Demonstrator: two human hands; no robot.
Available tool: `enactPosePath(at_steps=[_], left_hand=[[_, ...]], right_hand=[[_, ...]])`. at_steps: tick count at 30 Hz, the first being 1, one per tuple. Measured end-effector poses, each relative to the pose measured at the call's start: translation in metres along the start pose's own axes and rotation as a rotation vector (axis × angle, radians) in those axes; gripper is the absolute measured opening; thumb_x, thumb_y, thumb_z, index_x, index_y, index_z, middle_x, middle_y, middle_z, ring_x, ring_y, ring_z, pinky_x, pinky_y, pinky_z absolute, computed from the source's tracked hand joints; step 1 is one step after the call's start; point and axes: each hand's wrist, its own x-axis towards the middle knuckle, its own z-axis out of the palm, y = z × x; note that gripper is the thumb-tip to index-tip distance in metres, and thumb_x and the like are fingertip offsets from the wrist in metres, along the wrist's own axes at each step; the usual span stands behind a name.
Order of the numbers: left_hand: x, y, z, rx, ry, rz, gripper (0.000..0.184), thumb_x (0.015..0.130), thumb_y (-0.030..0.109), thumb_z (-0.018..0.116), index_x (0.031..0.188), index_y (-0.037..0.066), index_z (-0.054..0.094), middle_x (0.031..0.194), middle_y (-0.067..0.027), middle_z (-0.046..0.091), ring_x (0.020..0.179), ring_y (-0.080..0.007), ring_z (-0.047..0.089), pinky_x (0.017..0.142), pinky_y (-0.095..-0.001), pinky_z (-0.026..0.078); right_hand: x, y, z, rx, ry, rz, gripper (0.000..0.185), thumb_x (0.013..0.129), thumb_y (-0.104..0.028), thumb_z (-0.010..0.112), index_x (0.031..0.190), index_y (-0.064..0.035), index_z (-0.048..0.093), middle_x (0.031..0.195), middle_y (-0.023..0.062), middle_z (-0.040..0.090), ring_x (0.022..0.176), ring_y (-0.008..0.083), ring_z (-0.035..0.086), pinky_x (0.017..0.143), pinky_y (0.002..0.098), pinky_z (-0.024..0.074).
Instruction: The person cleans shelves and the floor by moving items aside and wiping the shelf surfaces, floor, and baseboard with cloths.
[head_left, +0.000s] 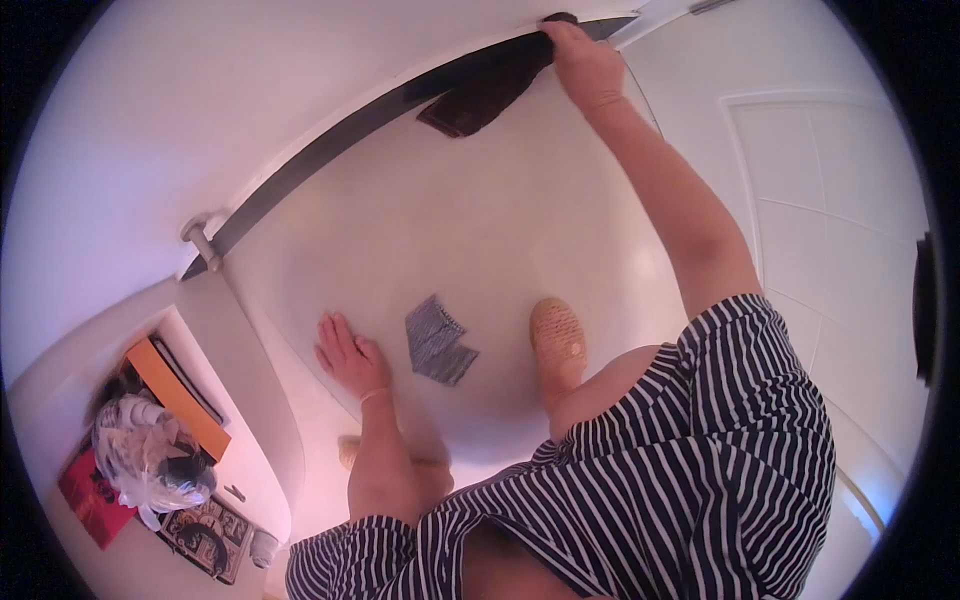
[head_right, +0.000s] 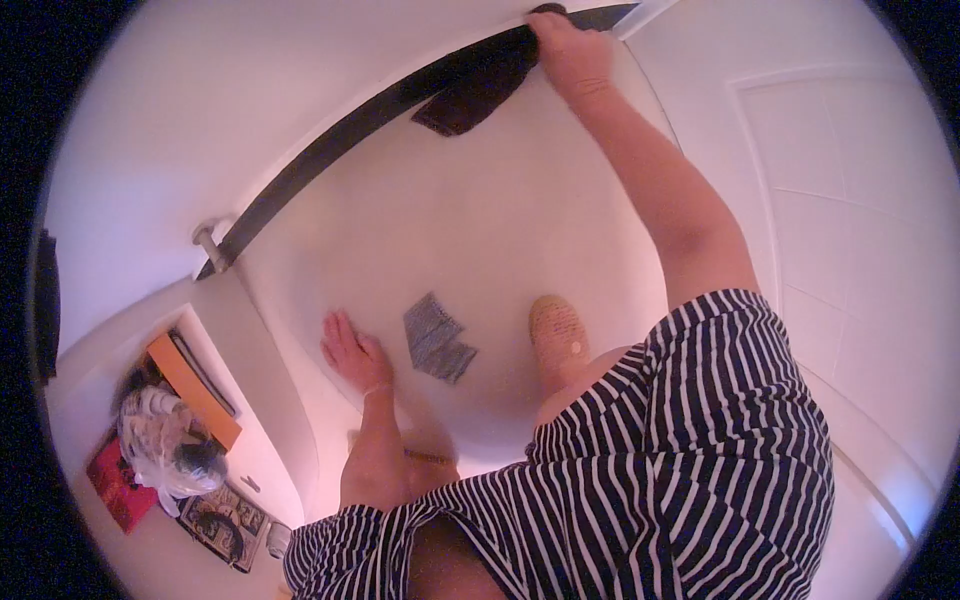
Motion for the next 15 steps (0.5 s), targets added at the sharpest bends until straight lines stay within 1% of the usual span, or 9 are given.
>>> enactPosePath(at_steps=[2,3,4,5,7,10,12,13,15], left_hand=[[-0.001,0.000,0.001,0.000,-0.005,0.007,0.054,0.091,0.017,0.045,0.145,0.011,0.046,0.151,-0.0065,0.044,0.142,-0.0245,0.038,0.118,-0.0496,0.020],[0.000,0.002,-0.001,-0.013,-0.014,-0.008,0.054,0.091,0.017,0.044,0.145,0.011,0.046,0.152,-0.0066,0.043,0.142,-0.0246,0.037,0.119,-0.0495,0.019],[0.001,0.003,-0.003,-0.026,-0.023,-0.022,0.054,0.091,0.017,0.044,0.145,0.011,0.046,0.152,-0.0066,0.042,0.142,-0.0246,0.036,0.119,-0.0495,0.019],[0.001,0.003,-0.002,-0.029,-0.023,-0.015,0.054,0.091,0.017,0.044,0.145,0.011,0.046,0.152,-0.0066,0.042,0.142,-0.0246,0.036,0.119,-0.0495,0.019],[0.001,0.002,-0.002,-0.003,-0.049,-0.032,0.054,0.091,0.017,0.043,0.145,0.010,0.046,0.153,-0.0065,0.041,0.143,-0.0244,0.036,0.119,-0.0496,0.018],[0.002,0.001,0.000,-0.017,-0.022,-0.007,0.054,0.092,0.017,0.043,0.145,0.010,0.045,0.153,-0.0066,0.041,0.142,-0.0241,0.036,0.119,-0.0496,0.017],[0.003,0.000,0.000,-0.017,-0.026,-0.006,0.054,0.092,0.017,0.042,0.145,0.010,0.046,0.153,-0.0067,0.042,0.142,-0.0242,0.036,0.119,-0.0493,0.018],[0.002,0.001,-0.001,-0.013,-0.039,-0.016,0.054,0.092,0.018,0.041,0.145,0.009,0.046,0.152,-0.0067,0.042,0.142,-0.0242,0.036,0.120,-0.0490,0.018],[0.001,0.002,-0.001,-0.008,-0.037,-0.017,0.053,0.092,0.018,0.041,0.144,0.009,0.046,0.152,-0.0071,0.042,0.142,-0.0245,0.036,0.119,-0.0489,0.018]], right_hand=[[-0.001,-0.020,0.004,0.115,0.004,-0.062,0.027,0.083,-0.012,0.058,0.107,-0.0222,0.064,0.105,0.0010,0.070,0.073,0.0298,0.069,0.058,0.0408,0.0552],[-0.002,-0.029,0.013,0.207,0.071,-0.149,0.026,0.083,-0.012,0.058,0.107,-0.0206,0.065,0.105,0.0015,0.070,0.074,0.0295,0.069,0.061,0.0405,0.0554],[-0.003,-0.043,0.005,0.221,-0.026,-0.181,0.027,0.083,-0.011,0.058,0.107,-0.0205,0.065,0.106,0.0011,0.069,0.079,0.0279,0.069,0.067,0.0400,0.0556],[-0.003,-0.055,0.002,0.329,-0.001,-0.307,0.027,0.083,-0.011,0.057,0.107,-0.0207,0.064,0.105,0.0002,0.069,0.083,0.0251,0.068,0.070,0.0388,0.0544],[-0.001,-0.067,-0.006,0.278,-0.057,-0.505,0.027,0.083,-0.014,0.059,0.109,-0.0222,0.062,0.105,-0.0040,0.067,0.079,0.0204,0.067,0.066,0.0340,0.0508],[0.005,-0.049,-0.003,0.235,-0.070,-0.489,0.029,0.083,-0.014,0.059,0.111,-0.0232,0.061,0.112,-0.0063,0.066,0.080,0.0183,0.068,0.066,0.0326,0.0505],[0.002,-0.024,-0.003,0.169,-0.144,-0.454,0.031,0.087,-0.013,0.055,0.116,-0.0248,0.059,0.121,-0.0067,0.064,0.083,0.0179,0.069,0.069,0.0343,0.0516],[0.000,-0.009,-0.004,0.164,-0.145,-0.451,0.031,0.087,-0.013,0.055,0.116,-0.0248,0.059,0.121,-0.0067,0.064,0.083,0.0179,0.069,0.069,0.0343,0.0516],[-0.004,0.025,-0.006,0.064,-0.200,-0.311,0.035,0.090,-0.012,0.051,0.122,-0.0262,0.056,0.129,-0.0059,0.061,0.089,0.0201,0.070,0.072,0.0371,0.0530]])
